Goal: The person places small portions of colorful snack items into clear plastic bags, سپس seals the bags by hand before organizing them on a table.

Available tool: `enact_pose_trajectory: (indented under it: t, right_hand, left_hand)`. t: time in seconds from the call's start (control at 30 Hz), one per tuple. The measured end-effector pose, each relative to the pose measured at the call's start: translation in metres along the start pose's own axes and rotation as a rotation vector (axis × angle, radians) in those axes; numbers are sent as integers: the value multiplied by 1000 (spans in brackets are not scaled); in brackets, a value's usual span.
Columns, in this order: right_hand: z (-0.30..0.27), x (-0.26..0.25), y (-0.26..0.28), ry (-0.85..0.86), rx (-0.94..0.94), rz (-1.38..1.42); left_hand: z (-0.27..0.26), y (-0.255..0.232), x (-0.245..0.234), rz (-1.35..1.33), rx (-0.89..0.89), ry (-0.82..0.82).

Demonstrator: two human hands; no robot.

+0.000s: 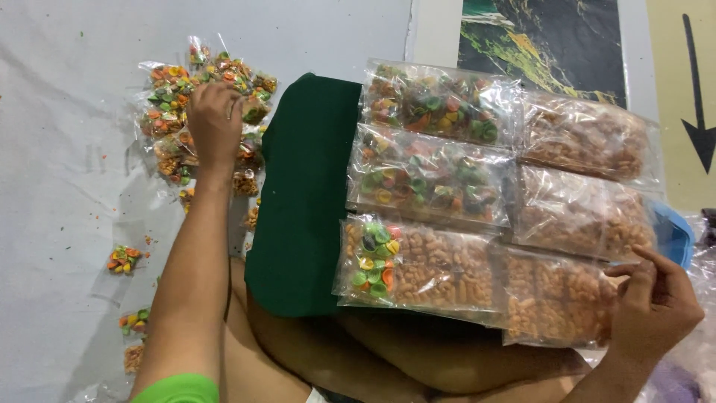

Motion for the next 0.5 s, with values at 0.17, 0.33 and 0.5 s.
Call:
enact_pose_trajectory:
  t: [0.17, 0.33, 0.5]
  right_hand:
    - [4, -8, -1, -133, -145, 3]
    - [-3, -15, 44, -251, -137, -26]
    - [-27, -10, 119, -224, -136, 195]
  left_hand:
    - [23, -69, -81, -221, 60, -79]
    - [31, -119, -159, -302, 137, -123]
    - [38, -178, -227, -431, 215, -223]
Point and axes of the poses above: each hand's wrist, its own z-axis towards the middle knuckle, its own x-axis out of the palm, y = z × x, the point moved 2 cm from there along z, towards the middle knuckle, and after that the axes turned 9 degrees about x, right-handed, at the moved point
